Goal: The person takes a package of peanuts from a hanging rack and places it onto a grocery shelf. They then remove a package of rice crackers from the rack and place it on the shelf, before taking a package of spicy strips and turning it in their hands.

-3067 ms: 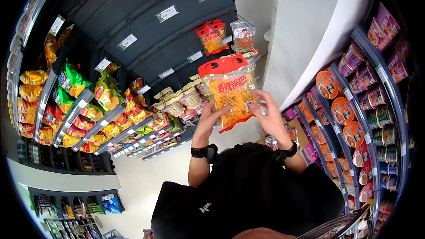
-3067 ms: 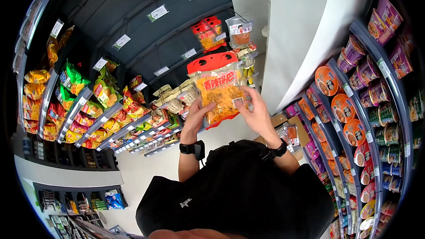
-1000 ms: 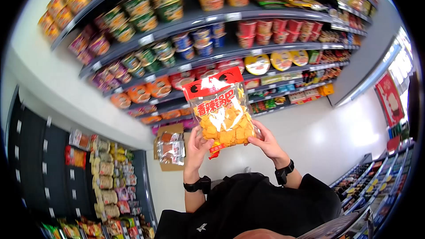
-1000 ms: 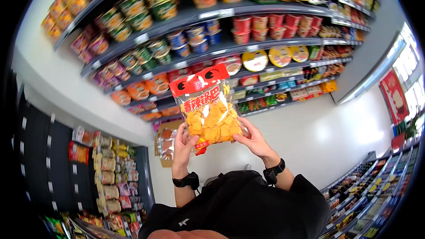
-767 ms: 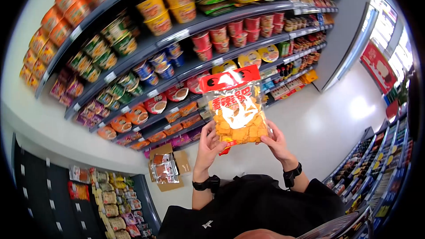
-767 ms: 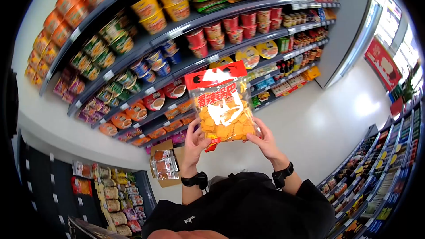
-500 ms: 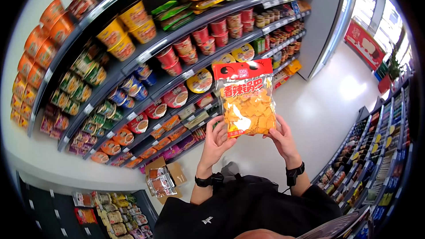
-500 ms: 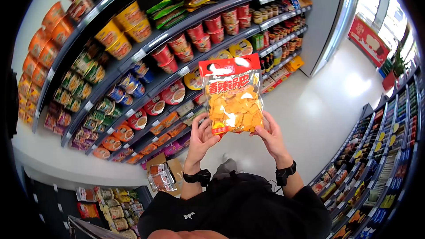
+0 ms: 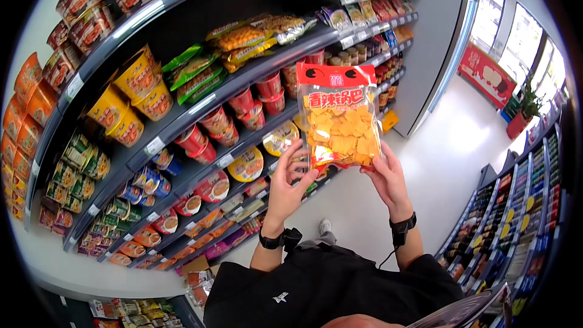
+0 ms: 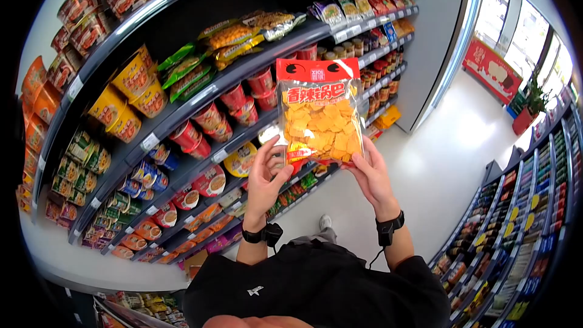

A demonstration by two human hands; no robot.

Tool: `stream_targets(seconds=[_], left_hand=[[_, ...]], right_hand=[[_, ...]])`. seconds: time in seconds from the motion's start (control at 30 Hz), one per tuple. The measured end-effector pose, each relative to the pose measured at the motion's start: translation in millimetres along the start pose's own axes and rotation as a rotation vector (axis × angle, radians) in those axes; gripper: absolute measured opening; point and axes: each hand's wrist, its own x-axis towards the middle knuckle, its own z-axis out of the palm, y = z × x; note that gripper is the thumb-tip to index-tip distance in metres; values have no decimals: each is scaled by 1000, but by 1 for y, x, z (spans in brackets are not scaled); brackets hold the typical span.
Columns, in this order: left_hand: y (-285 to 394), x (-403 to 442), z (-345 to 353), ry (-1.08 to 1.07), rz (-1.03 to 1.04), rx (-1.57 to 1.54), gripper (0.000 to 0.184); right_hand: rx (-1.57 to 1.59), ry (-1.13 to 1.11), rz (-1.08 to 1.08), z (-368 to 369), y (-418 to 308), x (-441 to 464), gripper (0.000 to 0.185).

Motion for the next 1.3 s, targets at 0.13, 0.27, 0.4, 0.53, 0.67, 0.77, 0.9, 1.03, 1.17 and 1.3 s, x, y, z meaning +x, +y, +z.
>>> stream_targets(seconds=[0.13, 0.27, 0.4, 0.53, 0.67, 0.77, 0.9, 1.03, 1.17, 1.3], left_hand=[[6, 79, 2, 117, 122, -27, 39], [3, 148, -4, 147, 217, 53, 32], [17, 211, 3, 159, 241, 98, 33], [22, 265, -1, 158, 248, 11, 34], [19, 306, -5, 204, 360, 13, 42], [28, 329, 4, 303, 320, -94, 45], [27, 368, 7, 418, 285, -137, 55], [14, 404, 12, 510, 315, -147, 59], [10, 429, 16, 621, 339, -167, 62], [9, 445, 20, 724, 319, -203, 65]], right_hand=[[-61, -31, -8, -9, -25, 92, 54], [-112, -119, -25, -7, -47, 177, 50], [-157, -173, -59, -6, -68, 263, 47], [-258, -235, -31, -8, -89, 338, 51], [-250, -315, -11, -2, -103, 398, 51], [-378, -306, -36, 6, -110, 441, 58], [-419, -418, 4, 2, -107, 505, 65], [-439, -462, 55, 1, -102, 558, 69], [-472, -500, 115, 7, -92, 586, 66], [-427, -544, 174, 5, -73, 607, 65]])
